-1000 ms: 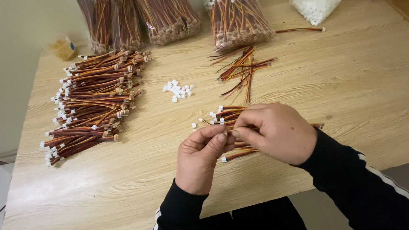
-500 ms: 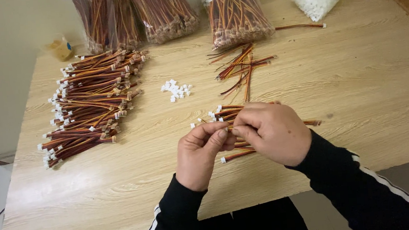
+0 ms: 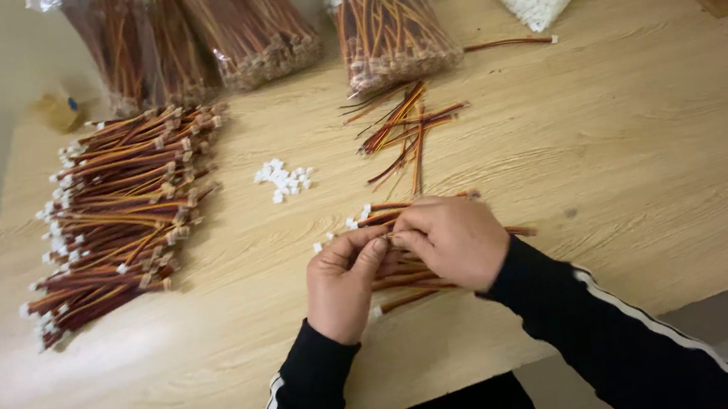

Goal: Assembling electrical cables by attaching plastic connectors to wire bundles

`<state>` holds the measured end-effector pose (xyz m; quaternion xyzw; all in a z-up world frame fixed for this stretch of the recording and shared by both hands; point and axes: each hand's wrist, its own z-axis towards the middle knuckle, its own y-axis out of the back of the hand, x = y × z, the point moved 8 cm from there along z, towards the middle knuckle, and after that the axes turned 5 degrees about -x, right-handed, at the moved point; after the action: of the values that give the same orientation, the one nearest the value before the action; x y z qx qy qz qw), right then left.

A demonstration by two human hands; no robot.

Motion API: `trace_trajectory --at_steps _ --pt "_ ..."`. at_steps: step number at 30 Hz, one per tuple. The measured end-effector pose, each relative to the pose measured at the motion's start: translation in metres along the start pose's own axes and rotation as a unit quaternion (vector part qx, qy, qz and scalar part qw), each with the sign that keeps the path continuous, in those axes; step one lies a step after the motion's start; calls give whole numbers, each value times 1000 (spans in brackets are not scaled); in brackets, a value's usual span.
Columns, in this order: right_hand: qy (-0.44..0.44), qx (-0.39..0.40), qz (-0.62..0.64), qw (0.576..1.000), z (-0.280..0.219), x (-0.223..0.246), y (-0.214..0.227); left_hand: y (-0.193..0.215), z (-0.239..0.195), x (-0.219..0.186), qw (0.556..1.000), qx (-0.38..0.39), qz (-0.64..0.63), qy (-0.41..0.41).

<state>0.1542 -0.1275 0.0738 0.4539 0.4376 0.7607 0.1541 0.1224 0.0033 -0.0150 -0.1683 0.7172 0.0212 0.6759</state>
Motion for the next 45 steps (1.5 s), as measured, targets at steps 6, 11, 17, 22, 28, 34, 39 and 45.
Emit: trace_trajectory --at_steps 6,11,17,22,28,34,39,45 --pt "-185 -13 -52 981 51 -136 7 5 16 -12 915 -48 370 -153" --pt "-125 -117 -178 969 96 -246 24 7 14 -38 919 -52 341 -192" --pt "-56 -39 -226 972 118 -263 7 11 10 -50 923 -53 335 -181" --pt "40 -68 -251 965 115 -249 11 6 6 -62 928 -35 315 -196" --pt "-161 -80 -66 982 95 -186 69 4 -2 -110 882 -58 366 -290" --pt "-161 -90 -103 977 62 -70 107 -28 -30 -180 785 -72 384 -481" --pt "204 -197 -147 948 5 49 102 -60 -45 -192 733 -8 434 -524" --pt "166 -101 -57 979 -22 70 95 -52 -42 -159 863 161 291 -381"
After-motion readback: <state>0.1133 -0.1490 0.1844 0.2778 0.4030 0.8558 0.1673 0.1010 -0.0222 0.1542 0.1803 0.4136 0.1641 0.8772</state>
